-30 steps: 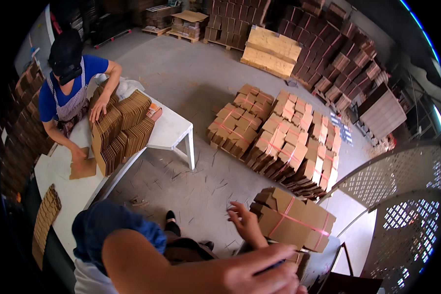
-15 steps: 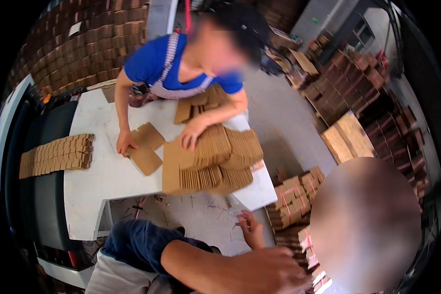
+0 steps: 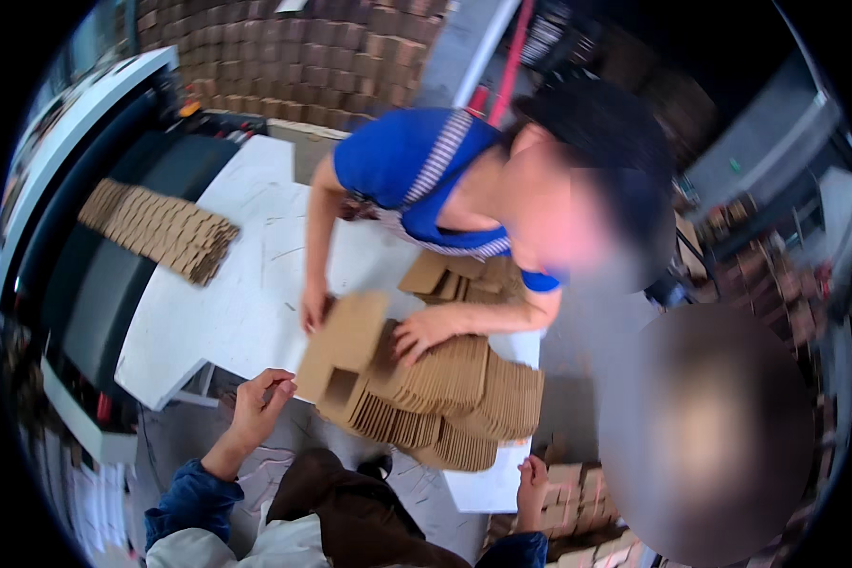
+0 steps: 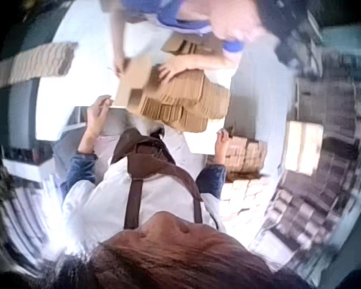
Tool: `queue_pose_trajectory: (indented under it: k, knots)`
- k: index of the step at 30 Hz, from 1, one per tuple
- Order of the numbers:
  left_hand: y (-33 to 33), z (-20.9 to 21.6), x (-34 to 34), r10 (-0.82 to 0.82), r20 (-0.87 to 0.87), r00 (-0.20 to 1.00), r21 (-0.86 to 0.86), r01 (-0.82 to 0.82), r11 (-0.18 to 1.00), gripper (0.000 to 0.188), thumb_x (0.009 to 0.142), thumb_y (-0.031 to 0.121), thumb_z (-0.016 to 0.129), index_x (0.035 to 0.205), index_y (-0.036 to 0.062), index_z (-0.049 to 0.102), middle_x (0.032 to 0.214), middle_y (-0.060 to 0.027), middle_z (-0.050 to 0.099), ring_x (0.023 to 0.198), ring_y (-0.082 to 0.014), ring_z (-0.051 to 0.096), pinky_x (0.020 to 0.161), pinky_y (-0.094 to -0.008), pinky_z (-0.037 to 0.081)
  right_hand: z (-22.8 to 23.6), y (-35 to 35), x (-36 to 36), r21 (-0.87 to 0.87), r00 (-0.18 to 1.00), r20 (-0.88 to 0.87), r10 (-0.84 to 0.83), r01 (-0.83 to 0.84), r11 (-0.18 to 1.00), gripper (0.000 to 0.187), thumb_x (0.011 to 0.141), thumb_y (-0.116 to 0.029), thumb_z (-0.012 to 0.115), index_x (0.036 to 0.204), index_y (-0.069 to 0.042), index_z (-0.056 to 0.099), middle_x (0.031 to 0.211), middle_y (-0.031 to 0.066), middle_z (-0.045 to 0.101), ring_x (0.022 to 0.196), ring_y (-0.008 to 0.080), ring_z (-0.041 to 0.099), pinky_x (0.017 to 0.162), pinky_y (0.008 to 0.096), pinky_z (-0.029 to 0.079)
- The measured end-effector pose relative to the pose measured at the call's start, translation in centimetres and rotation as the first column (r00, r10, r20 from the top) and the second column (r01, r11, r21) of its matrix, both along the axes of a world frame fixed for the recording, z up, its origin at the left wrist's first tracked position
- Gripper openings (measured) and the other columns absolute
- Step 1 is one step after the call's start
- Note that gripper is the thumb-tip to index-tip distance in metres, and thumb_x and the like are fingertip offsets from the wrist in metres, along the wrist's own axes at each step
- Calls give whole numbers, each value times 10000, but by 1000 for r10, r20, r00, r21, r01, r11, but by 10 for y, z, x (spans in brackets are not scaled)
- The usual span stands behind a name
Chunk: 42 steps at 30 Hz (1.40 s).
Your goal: The person picks up stacks of flat corrugated cardboard pieces, places them into a strapping machine, and secures them with pink plastic straps. The person then removes the bundled stacks and stacks them on the floor. Another person assists by handing over additional stacks of cardboard.
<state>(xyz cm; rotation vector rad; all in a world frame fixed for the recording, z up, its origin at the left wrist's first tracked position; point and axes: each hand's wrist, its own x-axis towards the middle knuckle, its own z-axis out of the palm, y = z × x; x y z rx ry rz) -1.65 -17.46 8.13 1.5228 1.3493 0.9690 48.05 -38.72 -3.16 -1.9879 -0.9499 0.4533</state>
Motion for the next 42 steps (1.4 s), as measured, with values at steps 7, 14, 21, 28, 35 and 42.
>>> queue_pose_trajectory:
  k: [7, 14, 21, 28, 35, 42]
  knots:
    - [23, -64, 14, 55, 40, 998, -113, -50, 992, 290, 908, 181, 634, 1125, -9, 604, 991, -151, 680, 919, -200, 664, 808, -326, 518, -22, 65, 70, -215, 835, -401, -376, 314, 925, 566, 957, -511, 507, 1364, -124, 436, 1245, 107, 577, 1111, 232, 545, 906, 427, 414]
    - [53, -161, 50, -163, 47, 986, -165, 168, 972, 675, 753, 381, 799, 1252, 61, 475, 1314, -189, 448, 1255, -361, 424, 1066, -423, 371, -32, 100, 105, -156, 741, -670, -50, -74, 985, 563, 1025, -480, 361, 1405, -67, 393, 1373, 120, 505, 1203, 271, 530, 956, 416, 476]
    - [58, -150, 44, -354, -1, 935, -59, 353, 934, 1053, 582, 604, 824, 1351, 30, 391, 1396, -303, 325, 1299, -473, 353, 1102, -504, 314, -6, 136, 77, -289, 789, -586, -184, 8, 957, 563, 1031, -433, 381, 1416, -22, 384, 1391, 119, 493, 1227, 280, 509, 1031, 407, 422]
    - [52, -138, 48, -544, -112, 832, -163, 524, 836, 1137, 618, 667, 741, 1477, 77, 286, 1484, -351, 200, 1398, -505, 197, 1147, -500, 244, 14, 140, 57, -316, 804, -533, -262, 98, 944, 523, 1021, -359, 428, 1415, -20, 367, 1354, 124, 508, 1196, 256, 511, 1011, 373, 416]
    - [73, -116, 53, -611, -447, 653, -191, 598, 779, 1065, 628, 654, 726, 1486, 170, 322, 1514, -251, 242, 1410, -443, 212, 1094, -557, 281, 25, 127, 31, -336, 827, -466, -314, 162, 928, 538, 1002, -292, 483, 1446, -45, 305, 1321, 115, 518, 1150, 232, 523, 962, 341, 440]
    - [86, -128, 50, -579, -318, 751, -138, 567, 812, 1038, 616, 569, 765, 1485, 193, 339, 1485, -237, 284, 1383, -418, 260, 1070, -549, 280, 22, 110, 39, -347, 840, -447, -306, 153, 925, 596, 983, -225, 538, 1477, -71, 243, 1287, 105, 527, 1103, 208, 535, 913, 309, 464]
